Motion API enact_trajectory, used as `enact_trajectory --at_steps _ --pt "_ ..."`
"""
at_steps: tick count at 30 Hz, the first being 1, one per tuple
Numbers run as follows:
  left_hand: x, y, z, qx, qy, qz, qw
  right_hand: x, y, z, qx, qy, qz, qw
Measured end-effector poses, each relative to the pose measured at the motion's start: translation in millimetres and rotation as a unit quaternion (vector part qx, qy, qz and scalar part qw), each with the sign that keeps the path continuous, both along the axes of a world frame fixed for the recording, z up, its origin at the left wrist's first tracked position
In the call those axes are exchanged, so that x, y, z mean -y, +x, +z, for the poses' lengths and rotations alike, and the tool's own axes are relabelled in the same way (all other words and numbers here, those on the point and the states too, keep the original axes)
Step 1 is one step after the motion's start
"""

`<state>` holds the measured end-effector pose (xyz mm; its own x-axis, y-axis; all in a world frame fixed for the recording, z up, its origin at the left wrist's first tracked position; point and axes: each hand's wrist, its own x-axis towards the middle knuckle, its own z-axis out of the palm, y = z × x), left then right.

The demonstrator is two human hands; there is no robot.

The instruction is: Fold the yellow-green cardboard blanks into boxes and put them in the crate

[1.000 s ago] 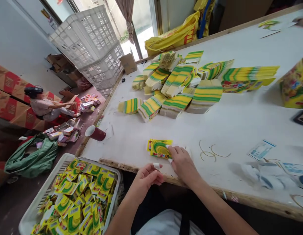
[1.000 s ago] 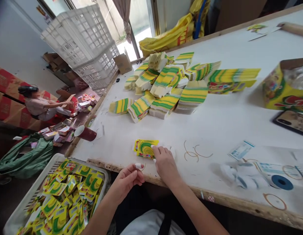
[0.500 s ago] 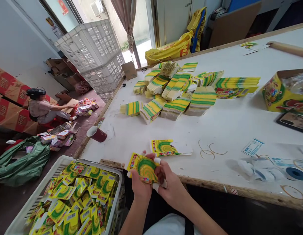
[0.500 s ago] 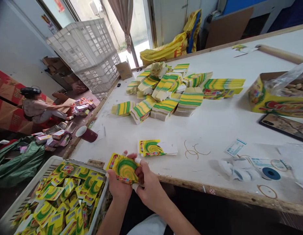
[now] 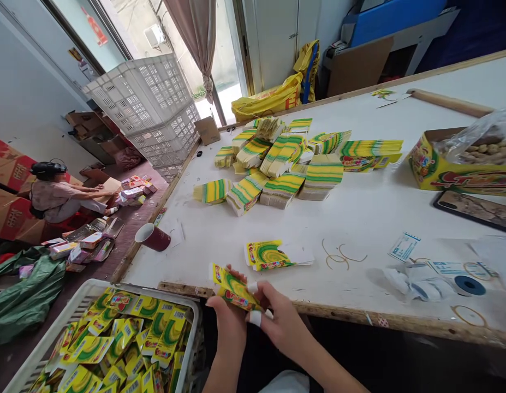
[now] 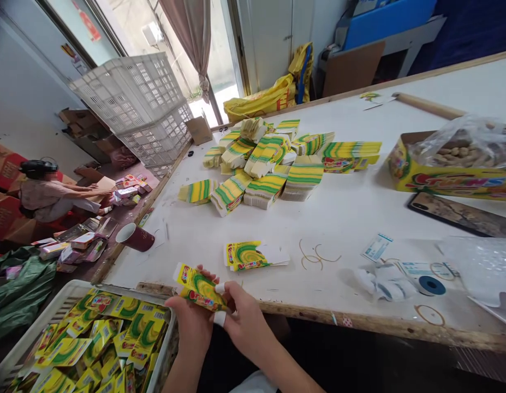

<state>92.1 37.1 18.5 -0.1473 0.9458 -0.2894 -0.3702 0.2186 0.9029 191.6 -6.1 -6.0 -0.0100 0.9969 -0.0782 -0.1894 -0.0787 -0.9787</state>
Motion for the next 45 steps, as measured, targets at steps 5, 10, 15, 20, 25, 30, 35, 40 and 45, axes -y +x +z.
enact_trajectory --at_steps 5,10,15,20,25,30,35,40,45 --pt "0 -21 -10.1 -0.133 0.020 -0.040 0.990 -12 31 -8.5 0.114 0.098 -0.070 0.986" --pt "-17 -52 16.1 -0.172 0.066 -0.197 0.963 -12 56 -7.0 0.271 0.238 -0.110 0.926" --pt "-19 -39 47.2 -0.397 0.071 -0.404 0.821 -10 55 11.2 0.361 0.345 -0.079 0.863" --pt "3 -9 31.0 -0.485 0.047 -0.349 0.801 -5 44 8.9 0.280 0.197 -0.183 0.922" --pt "23 -11 13.6 -0.445 0.094 -0.353 0.818 2 33 2.8 -0.030 -0.064 0.011 0.997" --pt "34 -21 13.2 -0.436 0.159 -0.365 0.807 7 26 8.8 -0.144 -0.111 0.098 0.978" --pt "39 -25 14.7 -0.466 0.147 -0.392 0.779 15 17 3.1 -0.058 -0.042 0.066 0.995" --pt "38 -27 10.8 -0.455 0.146 -0.378 0.793 29 14 0.2 0.119 0.109 0.098 0.982" --pt "34 -32 19.8 -0.444 0.115 -0.373 0.806 28 23 7.1 0.189 0.141 0.132 0.963"
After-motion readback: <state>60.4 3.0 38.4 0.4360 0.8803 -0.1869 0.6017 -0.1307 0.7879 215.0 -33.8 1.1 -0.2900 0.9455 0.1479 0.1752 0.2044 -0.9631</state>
